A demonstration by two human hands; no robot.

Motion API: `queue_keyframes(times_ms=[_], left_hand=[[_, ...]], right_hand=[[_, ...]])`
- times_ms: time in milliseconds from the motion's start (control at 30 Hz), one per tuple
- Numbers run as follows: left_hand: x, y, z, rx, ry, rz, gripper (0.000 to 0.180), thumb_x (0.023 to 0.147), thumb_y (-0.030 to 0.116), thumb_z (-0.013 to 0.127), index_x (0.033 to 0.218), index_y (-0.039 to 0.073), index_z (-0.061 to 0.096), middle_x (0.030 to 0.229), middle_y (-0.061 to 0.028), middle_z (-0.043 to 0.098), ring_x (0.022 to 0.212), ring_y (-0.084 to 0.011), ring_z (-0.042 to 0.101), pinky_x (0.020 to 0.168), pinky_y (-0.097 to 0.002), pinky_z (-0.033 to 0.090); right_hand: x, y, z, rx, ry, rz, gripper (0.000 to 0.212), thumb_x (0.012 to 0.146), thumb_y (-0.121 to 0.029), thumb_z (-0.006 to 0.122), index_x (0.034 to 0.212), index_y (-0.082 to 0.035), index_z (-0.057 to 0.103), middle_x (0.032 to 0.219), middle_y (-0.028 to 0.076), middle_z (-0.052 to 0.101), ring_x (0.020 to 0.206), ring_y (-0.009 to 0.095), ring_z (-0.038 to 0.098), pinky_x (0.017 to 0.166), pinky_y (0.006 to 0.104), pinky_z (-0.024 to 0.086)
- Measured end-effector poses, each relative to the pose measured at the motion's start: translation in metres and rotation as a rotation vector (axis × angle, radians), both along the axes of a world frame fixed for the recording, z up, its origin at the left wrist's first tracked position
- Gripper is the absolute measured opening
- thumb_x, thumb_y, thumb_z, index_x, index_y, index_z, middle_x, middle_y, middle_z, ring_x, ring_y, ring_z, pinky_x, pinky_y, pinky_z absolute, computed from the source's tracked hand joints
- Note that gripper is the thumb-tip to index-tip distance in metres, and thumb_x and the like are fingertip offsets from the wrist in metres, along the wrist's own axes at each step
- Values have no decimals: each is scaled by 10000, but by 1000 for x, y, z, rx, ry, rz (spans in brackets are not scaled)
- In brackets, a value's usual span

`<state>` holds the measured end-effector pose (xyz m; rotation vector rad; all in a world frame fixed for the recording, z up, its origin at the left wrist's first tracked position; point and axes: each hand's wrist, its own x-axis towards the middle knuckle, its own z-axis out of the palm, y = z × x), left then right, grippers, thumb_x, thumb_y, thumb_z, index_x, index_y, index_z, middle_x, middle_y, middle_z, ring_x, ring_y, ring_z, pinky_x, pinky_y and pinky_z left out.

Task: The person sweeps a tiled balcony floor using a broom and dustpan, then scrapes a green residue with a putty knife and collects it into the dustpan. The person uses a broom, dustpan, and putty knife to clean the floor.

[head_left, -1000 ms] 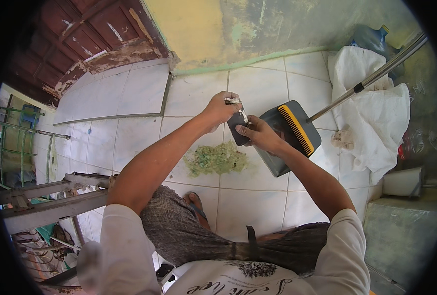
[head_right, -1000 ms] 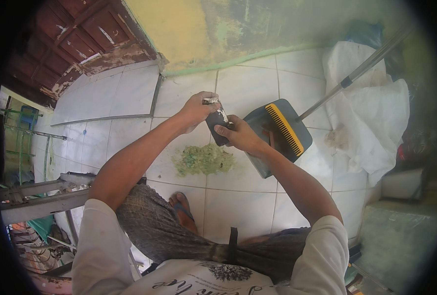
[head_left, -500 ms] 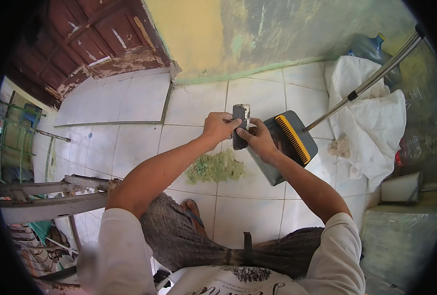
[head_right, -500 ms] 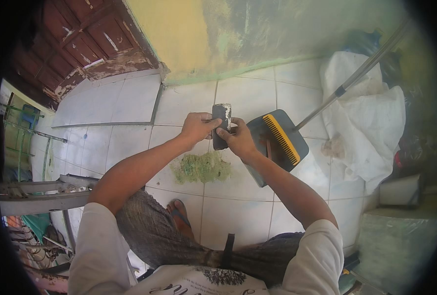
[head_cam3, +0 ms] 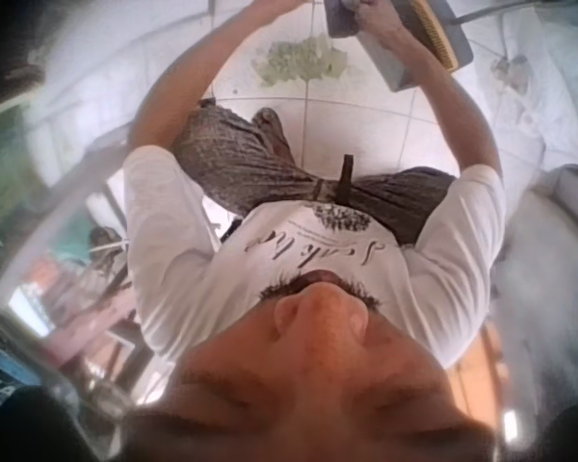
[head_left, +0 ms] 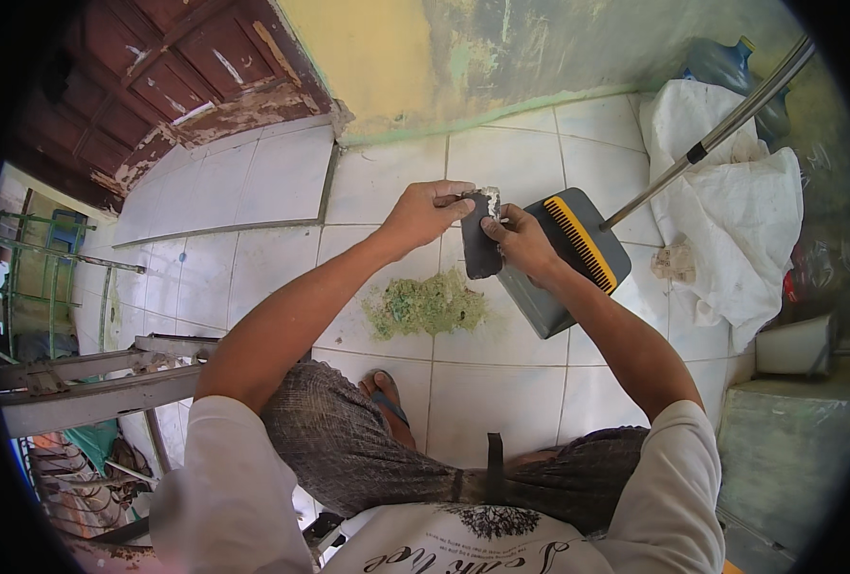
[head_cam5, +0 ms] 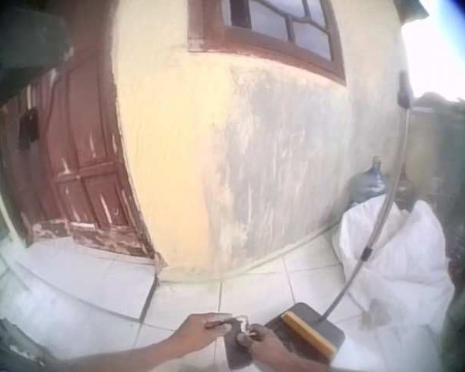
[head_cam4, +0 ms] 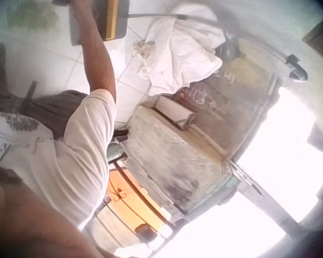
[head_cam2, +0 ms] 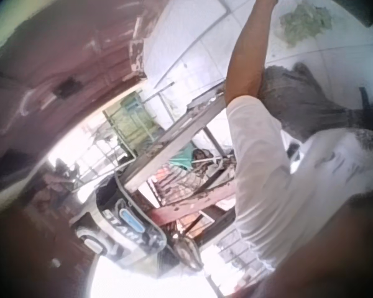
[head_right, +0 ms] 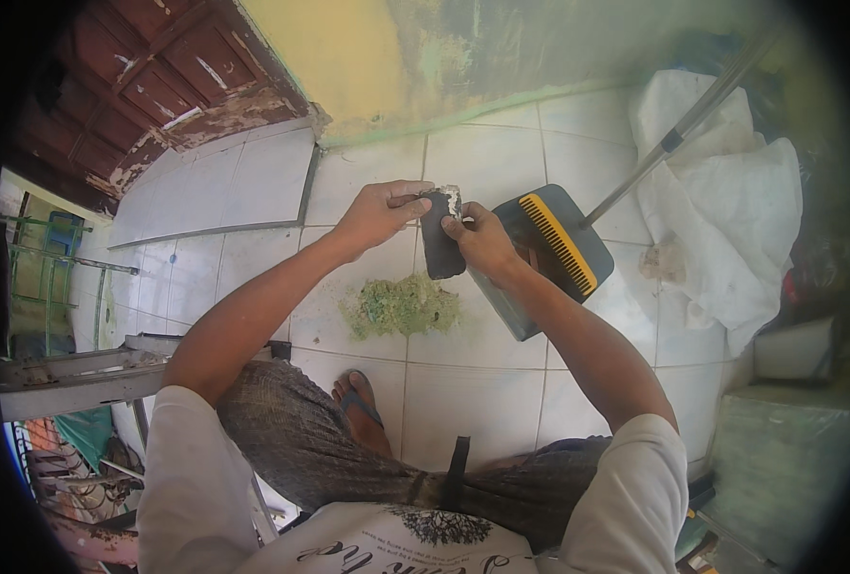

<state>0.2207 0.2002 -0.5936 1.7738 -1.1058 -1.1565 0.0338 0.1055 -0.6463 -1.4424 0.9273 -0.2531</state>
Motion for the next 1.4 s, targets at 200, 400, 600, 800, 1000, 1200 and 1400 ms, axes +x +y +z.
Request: queue_keyframes(times_ms=[200, 400, 600, 800, 1000, 1200, 1400], left_hand=[[65, 96, -100, -137, -288, 215, 554, 1035, 369, 569, 1487, 62, 483, 1384, -219, 607, 1303, -317, 578, 1091, -385, 435], [38, 197, -248, 5, -711, 361, 643, 1076, 405, 378, 1574, 7, 295, 1620, -220, 301, 1520, -364, 245, 1230, -502, 169], [-6, 172, -264, 58, -942, 237, 667, 1075, 395, 259, 1583, -37, 228, 1674, -184, 193, 1569, -306, 117, 1246, -543, 41], [-17, 135, -250, 16, -920, 98, 663, 1058, 349, 306, 1586, -40, 214, 1683, -173, 164, 1573, -297, 97, 1252, -529, 27], [-22, 136, -246, -17, -755, 11, 684, 1051, 354, 289, 1589, -52, 170, 1693, -174, 104, 1577, -288, 51, 1265, -484, 1], [-26, 138, -239, -126, -555, -19, 676, 1054, 354, 260, 1586, -54, 171, 1682, -190, 146, 1572, -308, 81, 1270, -472, 24], [-25, 137, -234, -275, -442, -52, 679, 1047, 341, 270, 1580, -67, 171, 1644, -253, 217, 1543, -391, 176, 1254, -516, 101]], right_hand=[[-55, 30, -34, -412, 499, 193, 354, 887, -216, 650, 1135, 36, 651, 1039, 265, 706, 1003, 411, 690, 895, 445, 535], [-88, 74, -120, -433, 583, -63, 266, 858, -210, 707, 915, 47, 670, 810, 223, 701, 794, 391, 706, 740, 450, 538], [-48, 115, -149, -403, 546, -216, 211, 880, -177, 668, 933, 25, 634, 790, 235, 692, 782, 426, 699, 740, 483, 545], [-10, 128, -153, -424, 490, -222, 165, 885, -166, 668, 906, -14, 607, 745, 206, 688, 699, 404, 694, 677, 476, 540], [19, 139, -155, -373, 423, -188, 136, 872, -139, 661, 883, -15, 606, 739, 201, 682, 692, 402, 686, 656, 451, 536], [45, 147, -154, -329, 388, -116, 135, 876, -116, 661, 888, 8, 608, 749, 210, 677, 687, 346, 690, 655, 418, 530], [41, 149, -183, 50, 255, -195, 132, 892, -39, 633, 994, 44, 648, 782, 144, 702, 707, 192, 669, 640, 355, 523]])
